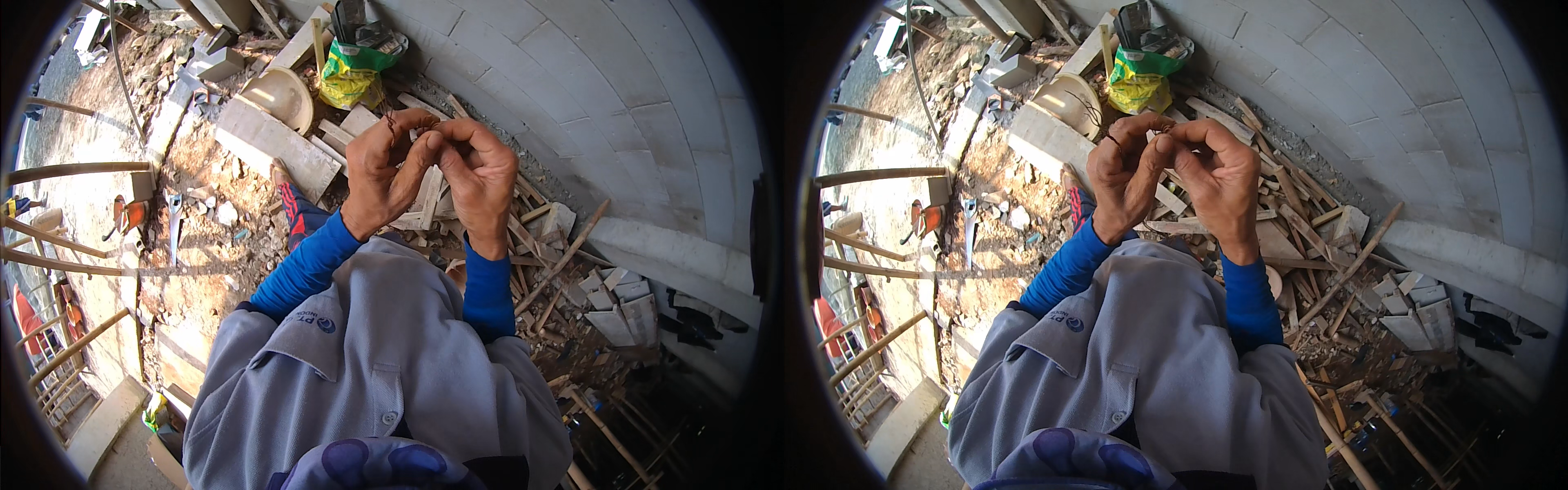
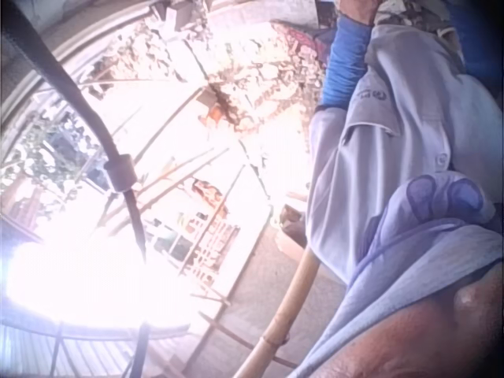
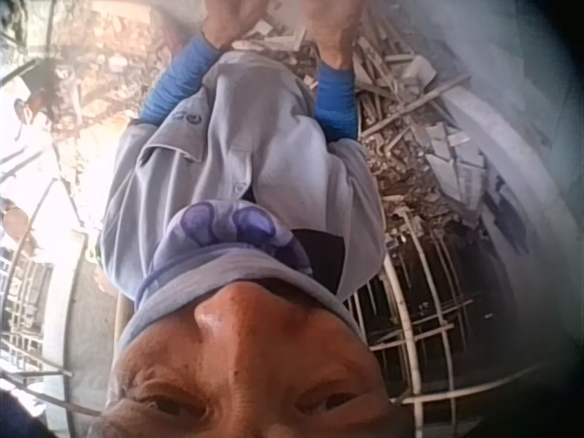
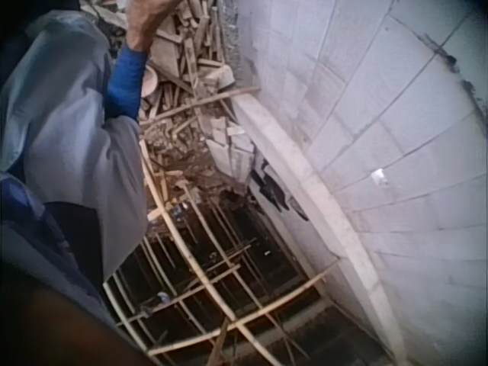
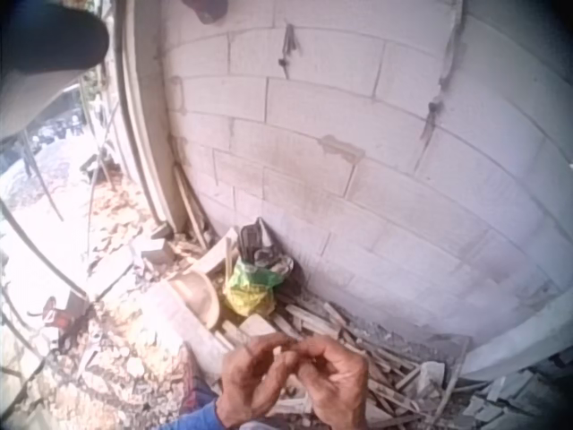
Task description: The person sorts through construction debris, picking up small pieces of wood and wire, and moving them into buckets. They also use a crowbar to pry apart wooden pieces and a hammer to break materials.
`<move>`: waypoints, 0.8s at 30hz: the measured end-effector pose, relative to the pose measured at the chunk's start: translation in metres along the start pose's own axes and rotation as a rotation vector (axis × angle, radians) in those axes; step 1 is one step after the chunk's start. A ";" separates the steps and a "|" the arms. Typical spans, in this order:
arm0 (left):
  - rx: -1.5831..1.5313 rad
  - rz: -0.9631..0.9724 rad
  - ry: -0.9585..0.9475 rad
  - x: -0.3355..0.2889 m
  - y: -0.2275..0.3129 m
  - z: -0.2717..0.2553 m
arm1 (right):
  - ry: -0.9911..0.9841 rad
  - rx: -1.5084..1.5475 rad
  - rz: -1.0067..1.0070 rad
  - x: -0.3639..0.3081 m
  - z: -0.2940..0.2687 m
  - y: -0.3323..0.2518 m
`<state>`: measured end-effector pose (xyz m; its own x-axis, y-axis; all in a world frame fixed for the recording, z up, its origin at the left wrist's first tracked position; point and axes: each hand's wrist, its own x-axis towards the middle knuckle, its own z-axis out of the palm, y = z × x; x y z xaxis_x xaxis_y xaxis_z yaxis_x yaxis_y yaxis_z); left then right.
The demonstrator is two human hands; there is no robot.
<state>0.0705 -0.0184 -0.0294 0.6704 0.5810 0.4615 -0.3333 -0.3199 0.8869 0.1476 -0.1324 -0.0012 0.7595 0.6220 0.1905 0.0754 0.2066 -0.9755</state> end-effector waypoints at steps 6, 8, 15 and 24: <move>-0.385 -0.228 0.022 0.003 0.015 -0.001 | -0.005 0.011 0.019 -0.001 0.003 0.001; -0.566 -0.336 0.008 0.003 0.016 -0.006 | -0.003 0.084 0.047 0.000 0.008 0.000; -0.596 -0.363 0.032 0.005 0.018 -0.012 | 0.003 0.091 0.046 -0.001 0.013 -0.001; -0.658 -0.463 0.136 0.001 0.021 -0.011 | 0.009 0.015 -0.046 -0.007 0.019 -0.003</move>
<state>0.0567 -0.0169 -0.0098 0.7631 0.6462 0.0063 -0.3921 0.4552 0.7994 0.1297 -0.1225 0.0029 0.7614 0.6046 0.2340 0.1007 0.2462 -0.9640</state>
